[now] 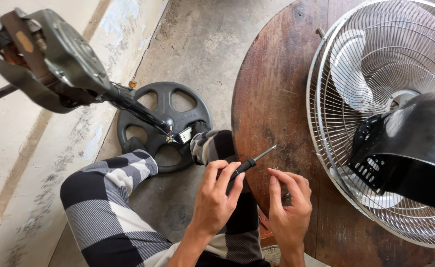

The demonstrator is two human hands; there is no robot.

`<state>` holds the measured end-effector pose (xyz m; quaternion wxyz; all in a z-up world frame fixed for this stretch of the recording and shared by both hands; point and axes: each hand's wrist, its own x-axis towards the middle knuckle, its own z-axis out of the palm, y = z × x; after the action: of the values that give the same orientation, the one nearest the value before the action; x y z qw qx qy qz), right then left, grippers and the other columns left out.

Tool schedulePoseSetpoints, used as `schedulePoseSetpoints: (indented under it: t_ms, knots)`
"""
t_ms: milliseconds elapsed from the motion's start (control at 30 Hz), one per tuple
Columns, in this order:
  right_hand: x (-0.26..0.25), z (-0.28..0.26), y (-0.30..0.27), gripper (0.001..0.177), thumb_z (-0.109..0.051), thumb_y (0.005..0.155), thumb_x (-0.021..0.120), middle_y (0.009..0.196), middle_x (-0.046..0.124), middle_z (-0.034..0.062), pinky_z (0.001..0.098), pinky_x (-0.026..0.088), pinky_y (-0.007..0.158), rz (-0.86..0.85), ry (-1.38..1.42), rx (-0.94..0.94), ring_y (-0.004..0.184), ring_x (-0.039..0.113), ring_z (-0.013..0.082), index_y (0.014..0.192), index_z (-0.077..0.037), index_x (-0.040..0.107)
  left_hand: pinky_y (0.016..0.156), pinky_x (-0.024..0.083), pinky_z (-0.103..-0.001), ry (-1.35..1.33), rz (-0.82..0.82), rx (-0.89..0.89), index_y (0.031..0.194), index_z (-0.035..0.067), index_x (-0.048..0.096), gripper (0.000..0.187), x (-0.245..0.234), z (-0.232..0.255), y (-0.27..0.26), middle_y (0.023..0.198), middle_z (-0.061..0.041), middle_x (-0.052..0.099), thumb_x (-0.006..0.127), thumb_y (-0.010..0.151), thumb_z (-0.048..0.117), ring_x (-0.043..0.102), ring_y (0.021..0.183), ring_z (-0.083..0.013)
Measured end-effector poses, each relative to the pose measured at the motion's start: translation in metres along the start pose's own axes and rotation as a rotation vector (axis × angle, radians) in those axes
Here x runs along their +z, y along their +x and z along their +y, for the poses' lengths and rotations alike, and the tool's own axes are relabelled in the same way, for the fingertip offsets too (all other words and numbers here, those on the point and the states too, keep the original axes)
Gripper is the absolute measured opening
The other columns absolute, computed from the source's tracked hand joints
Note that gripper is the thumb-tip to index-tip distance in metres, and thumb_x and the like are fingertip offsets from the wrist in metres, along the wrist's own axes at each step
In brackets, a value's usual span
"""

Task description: The person uses a screwdriver to tighten screws on the housing of a disassembled electric fan motor. They repeatedly insert and tighten screws into the motor casing while seated on the floor.

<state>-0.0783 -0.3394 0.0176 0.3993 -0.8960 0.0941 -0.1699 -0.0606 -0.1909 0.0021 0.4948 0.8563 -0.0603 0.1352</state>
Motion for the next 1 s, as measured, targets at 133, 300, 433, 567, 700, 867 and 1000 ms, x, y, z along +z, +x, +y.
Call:
schedulePoseSetpoints:
  t_ms: [133,300,433,567,700,867,1000]
  knots:
    - [0.006,-0.01,-0.002,0.013,-0.006,0.096,0.069,0.103,0.07,0.0059,0.031,0.05,0.089,-0.007,0.022,-0.044,0.099,0.065,0.0191,0.107,-0.006,0.076,0.079,0.056,-0.035,-0.063,0.037,-0.015,0.119,0.002,0.067,0.024,-0.019,-0.01,-0.003,0.11,-0.011,0.061,0.07,0.097,0.01,0.068,0.094,-0.0245]
    - [0.021,-0.027,-0.003,0.013,-0.005,0.096,0.069,0.104,0.07,0.0055,0.0297,0.052,0.088,-0.05,0.081,-0.1,0.099,0.066,0.0183,0.108,-0.006,0.075,0.069,0.054,-0.028,-0.155,0.106,-0.158,0.118,0.002,0.066,0.022,-0.051,-0.029,-0.011,0.106,-0.007,0.068,0.066,0.098,0.008,0.062,0.076,-0.0158]
    - [0.038,-0.046,-0.007,0.013,-0.005,0.096,0.069,0.104,0.069,0.0063,0.0297,0.052,0.087,-0.113,0.13,-0.133,0.098,0.066,0.0179,0.108,-0.006,0.075,0.063,0.05,-0.026,-0.154,0.21,-0.203,0.117,0.002,0.067,0.02,-0.079,-0.046,-0.017,0.099,-0.004,0.067,0.065,0.099,0.008,0.056,0.07,-0.0102]
    - [0.057,-0.066,-0.009,0.014,-0.005,0.095,0.07,0.103,0.07,0.0054,0.0279,0.05,0.08,-0.195,0.166,-0.18,0.096,0.065,0.0154,0.107,-0.006,0.075,0.059,0.045,-0.024,-0.101,0.298,-0.225,0.115,0.003,0.071,0.019,-0.107,-0.06,-0.024,0.095,-0.003,0.067,0.065,0.098,0.009,0.052,0.067,-0.0084]
    - [0.08,-0.085,-0.006,0.014,-0.005,0.096,0.069,0.101,0.069,0.0049,0.027,0.047,0.077,-0.271,0.228,-0.216,0.091,0.062,0.0141,0.108,-0.005,0.075,0.058,0.044,-0.022,-0.039,0.368,-0.182,0.113,0.004,0.072,0.019,-0.133,-0.072,-0.025,0.095,-0.002,0.066,0.07,0.096,0.011,0.051,0.066,-0.0076]
    - [0.111,-0.105,0.009,0.016,-0.006,0.098,0.068,0.1,0.07,0.0031,0.0239,0.045,0.075,-0.364,0.304,-0.257,0.086,0.058,0.0101,0.111,-0.004,0.076,0.057,0.043,-0.021,0.016,0.477,-0.157,0.112,0.004,0.073,0.017,-0.162,-0.084,-0.018,0.095,-0.001,0.067,0.074,0.097,0.012,0.053,0.068,-0.0064]
    - [0.132,-0.119,0.022,0.016,-0.007,0.101,0.067,0.097,0.068,0.0022,0.0218,0.043,0.074,-0.411,0.343,-0.272,0.082,0.053,0.0074,0.114,-0.004,0.076,0.058,0.041,-0.022,0.018,0.527,-0.16,0.111,0.003,0.073,0.016,-0.183,-0.091,-0.011,0.096,-0.002,0.067,0.075,0.097,0.01,0.051,0.068,-0.0073]
